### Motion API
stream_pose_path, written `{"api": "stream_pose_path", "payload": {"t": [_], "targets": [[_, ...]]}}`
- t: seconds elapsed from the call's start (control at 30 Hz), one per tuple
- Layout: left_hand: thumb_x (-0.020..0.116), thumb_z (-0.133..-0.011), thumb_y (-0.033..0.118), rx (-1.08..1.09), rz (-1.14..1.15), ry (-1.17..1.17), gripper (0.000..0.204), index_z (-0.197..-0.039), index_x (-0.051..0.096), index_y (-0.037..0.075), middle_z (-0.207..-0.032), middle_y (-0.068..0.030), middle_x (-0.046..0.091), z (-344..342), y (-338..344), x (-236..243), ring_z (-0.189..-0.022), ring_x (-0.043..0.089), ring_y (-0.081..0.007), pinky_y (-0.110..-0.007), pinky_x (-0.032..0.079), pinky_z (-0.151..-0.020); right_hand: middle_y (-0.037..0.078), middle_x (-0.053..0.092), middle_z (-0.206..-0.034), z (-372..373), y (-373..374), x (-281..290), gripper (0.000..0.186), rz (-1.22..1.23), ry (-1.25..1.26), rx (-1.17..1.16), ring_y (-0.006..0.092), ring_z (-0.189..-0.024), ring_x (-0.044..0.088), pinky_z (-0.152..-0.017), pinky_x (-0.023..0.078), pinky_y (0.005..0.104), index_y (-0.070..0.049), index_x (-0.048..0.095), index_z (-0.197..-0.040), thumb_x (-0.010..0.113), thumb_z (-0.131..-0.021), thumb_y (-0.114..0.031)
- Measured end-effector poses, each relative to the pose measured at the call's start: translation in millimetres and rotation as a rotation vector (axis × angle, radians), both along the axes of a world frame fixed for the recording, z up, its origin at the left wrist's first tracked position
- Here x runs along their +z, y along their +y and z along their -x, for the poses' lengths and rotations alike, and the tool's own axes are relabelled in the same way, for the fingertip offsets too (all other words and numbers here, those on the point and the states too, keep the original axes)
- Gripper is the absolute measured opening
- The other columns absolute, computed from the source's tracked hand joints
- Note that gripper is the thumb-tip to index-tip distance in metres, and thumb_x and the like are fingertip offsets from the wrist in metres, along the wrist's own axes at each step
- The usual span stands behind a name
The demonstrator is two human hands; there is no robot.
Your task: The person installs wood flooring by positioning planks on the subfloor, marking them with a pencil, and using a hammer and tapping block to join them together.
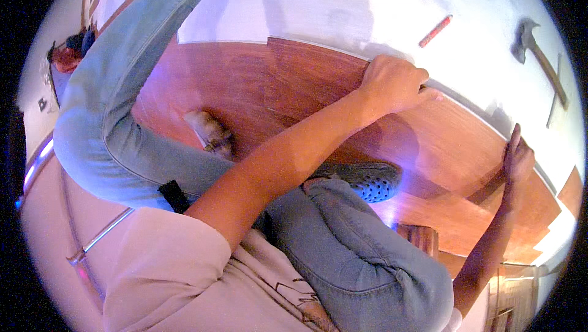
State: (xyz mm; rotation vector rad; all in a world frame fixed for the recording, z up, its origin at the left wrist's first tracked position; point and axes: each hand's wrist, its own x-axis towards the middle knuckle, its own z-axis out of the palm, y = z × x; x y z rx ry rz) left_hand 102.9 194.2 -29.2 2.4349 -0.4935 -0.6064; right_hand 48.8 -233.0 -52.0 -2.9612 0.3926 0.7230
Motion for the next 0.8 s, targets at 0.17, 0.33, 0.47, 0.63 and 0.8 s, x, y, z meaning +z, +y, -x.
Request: {"api": "stream_pose_path", "payload": {"t": [0.17,0.33,0.47,0.63,0.8], "targets": [[0.062,-0.087,0.066,0.008,0.016,0.03,0.062,-0.084,0.076,0.006,-0.08,-0.0203,0.073,1.9,11.6,-19.6,-0.081,0.072,-0.0384,-0.052,0.054,-0.077,0.024,0.071,-0.088,3.5,-4.0,-14.6,0.042,0.147,0.018,0.317,0.0426,-0.079,0.071,-0.074,0.056,0.0508,-0.007,0.065,-0.127,0.045,-0.106,-0.038],[0.061,-0.087,0.067,0.022,0.004,0.066,0.063,-0.086,0.077,0.006,-0.08,-0.0205,0.072,2.8,13.6,-20.6,-0.082,0.072,-0.0383,-0.052,0.054,-0.078,0.021,0.072,-0.091,5.9,-8.9,-16.9,0.039,0.192,-0.024,0.47,0.0414,-0.079,0.071,-0.069,0.057,0.0514,-0.014,0.059,-0.139,0.051,-0.104,-0.03],[0.061,-0.088,0.067,0.035,0.024,0.062,0.063,-0.086,0.077,0.006,-0.081,-0.0201,0.073,3.4,13.5,-20.7,-0.083,0.072,-0.0379,-0.052,0.054,-0.078,0.019,0.072,-0.085,5.3,-9.7,-11.0,0.04,0.211,-0.068,0.574,0.0399,-0.078,0.071,-0.068,0.056,0.0517,-0.016,0.056,-0.142,0.052,-0.104,-0.029],[0.061,-0.088,0.066,0.016,-0.001,0.078,0.062,-0.087,0.077,0.006,-0.08,-0.0201,0.072,-0.3,16.3,-14.4,-0.083,0.072,-0.0373,-0.051,0.054,-0.078,0.021,0.071,-0.08,-13.1,23.4,13.3,0.046,0.095,0.096,0.16,0.0411,-0.077,0.071,-0.075,0.055,0.0522,-0.006,0.071,-0.109,0.042,-0.107,-0.042],[0.06,-0.089,0.066,0.022,0.012,0.058,0.062,-0.087,0.077,0.006,-0.079,-0.0196,0.072,3.1,19.9,-17.3,-0.082,0.072,-0.0369,-0.051,0.054,-0.078,0.025,0.068,-0.076,-11.4,33.6,13.4,0.071,0.094,-0.004,0.16,0.0433,-0.078,0.07,-0.081,0.054,0.0517,-0.001,0.072,-0.082,0.032,-0.108,-0.054]]}}
